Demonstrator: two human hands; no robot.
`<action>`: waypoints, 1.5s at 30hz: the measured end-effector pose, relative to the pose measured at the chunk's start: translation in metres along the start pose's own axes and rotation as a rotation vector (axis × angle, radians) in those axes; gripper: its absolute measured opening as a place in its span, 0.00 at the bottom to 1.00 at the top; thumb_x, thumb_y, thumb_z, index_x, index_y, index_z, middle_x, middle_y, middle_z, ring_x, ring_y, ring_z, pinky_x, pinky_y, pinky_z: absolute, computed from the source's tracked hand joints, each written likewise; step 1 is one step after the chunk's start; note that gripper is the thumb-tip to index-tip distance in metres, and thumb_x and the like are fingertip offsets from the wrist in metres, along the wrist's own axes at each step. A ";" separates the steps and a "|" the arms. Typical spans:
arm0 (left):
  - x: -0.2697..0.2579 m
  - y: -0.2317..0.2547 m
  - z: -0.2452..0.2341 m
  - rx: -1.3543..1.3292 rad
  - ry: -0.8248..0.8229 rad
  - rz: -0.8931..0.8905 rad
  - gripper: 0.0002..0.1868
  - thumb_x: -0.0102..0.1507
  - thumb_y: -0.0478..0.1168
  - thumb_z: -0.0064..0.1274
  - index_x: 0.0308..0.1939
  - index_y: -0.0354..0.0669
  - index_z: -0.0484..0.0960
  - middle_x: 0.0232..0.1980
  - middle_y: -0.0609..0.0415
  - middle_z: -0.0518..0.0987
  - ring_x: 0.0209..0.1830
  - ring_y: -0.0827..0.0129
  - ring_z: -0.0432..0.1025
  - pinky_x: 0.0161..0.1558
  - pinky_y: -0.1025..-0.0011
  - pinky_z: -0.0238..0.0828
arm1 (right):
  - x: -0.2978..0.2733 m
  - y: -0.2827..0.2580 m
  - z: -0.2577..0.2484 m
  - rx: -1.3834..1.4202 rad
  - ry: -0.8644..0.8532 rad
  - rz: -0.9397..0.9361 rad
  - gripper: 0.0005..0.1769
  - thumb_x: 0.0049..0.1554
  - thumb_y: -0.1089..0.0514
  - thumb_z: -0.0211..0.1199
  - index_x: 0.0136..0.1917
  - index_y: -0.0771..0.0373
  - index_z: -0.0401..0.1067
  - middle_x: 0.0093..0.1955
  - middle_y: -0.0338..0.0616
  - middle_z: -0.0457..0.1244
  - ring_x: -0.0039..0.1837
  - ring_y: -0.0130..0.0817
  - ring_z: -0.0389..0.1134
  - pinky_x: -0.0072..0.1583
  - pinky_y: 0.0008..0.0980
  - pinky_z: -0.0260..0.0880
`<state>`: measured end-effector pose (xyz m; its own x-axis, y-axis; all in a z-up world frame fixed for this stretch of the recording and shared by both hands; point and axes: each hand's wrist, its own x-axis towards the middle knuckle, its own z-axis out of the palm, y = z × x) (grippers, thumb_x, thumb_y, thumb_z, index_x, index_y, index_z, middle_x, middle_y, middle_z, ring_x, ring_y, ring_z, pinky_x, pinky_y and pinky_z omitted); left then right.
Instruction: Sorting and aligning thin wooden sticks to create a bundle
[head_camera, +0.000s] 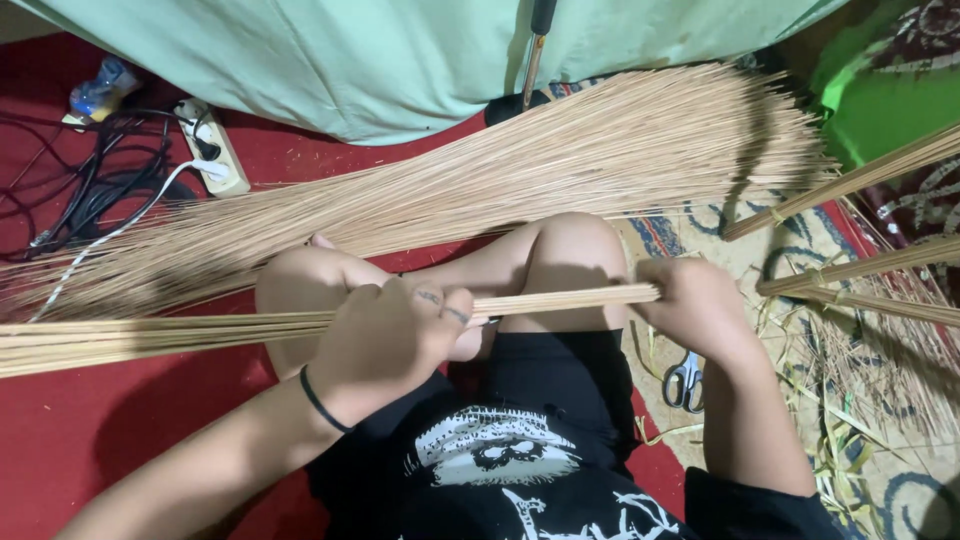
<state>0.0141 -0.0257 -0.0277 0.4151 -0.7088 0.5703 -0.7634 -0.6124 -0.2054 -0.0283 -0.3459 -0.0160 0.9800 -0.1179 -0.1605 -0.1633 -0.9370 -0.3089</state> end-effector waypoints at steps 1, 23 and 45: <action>-0.005 0.005 0.007 -0.002 -0.006 0.002 0.08 0.62 0.38 0.47 0.27 0.51 0.75 0.22 0.51 0.70 0.16 0.53 0.64 0.15 0.55 0.62 | -0.002 -0.004 0.002 0.004 -0.005 0.002 0.12 0.53 0.52 0.66 0.41 0.64 0.80 0.38 0.60 0.72 0.48 0.67 0.72 0.53 0.59 0.68; -0.014 0.021 -0.018 -0.026 -0.242 -0.130 0.07 0.63 0.46 0.51 0.32 0.52 0.74 0.27 0.60 0.73 0.21 0.64 0.69 0.17 0.62 0.64 | 0.014 0.022 0.072 -0.082 0.792 -0.688 0.09 0.50 0.66 0.59 0.32 0.55 0.64 0.27 0.39 0.59 0.30 0.38 0.60 0.37 0.38 0.61; -0.018 0.040 -0.005 -0.020 -0.165 -0.003 0.18 0.72 0.58 0.47 0.37 0.54 0.78 0.29 0.62 0.75 0.27 0.68 0.71 0.27 0.69 0.65 | -0.011 -0.027 0.082 -0.108 0.082 -0.592 0.09 0.53 0.49 0.59 0.39 0.54 0.70 0.30 0.45 0.66 0.34 0.60 0.65 0.39 0.54 0.63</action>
<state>-0.0264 -0.0363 -0.0421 0.4920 -0.7557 0.4322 -0.7711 -0.6087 -0.1866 -0.0444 -0.2925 -0.0826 0.9073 0.4122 0.0834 0.4201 -0.8788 -0.2264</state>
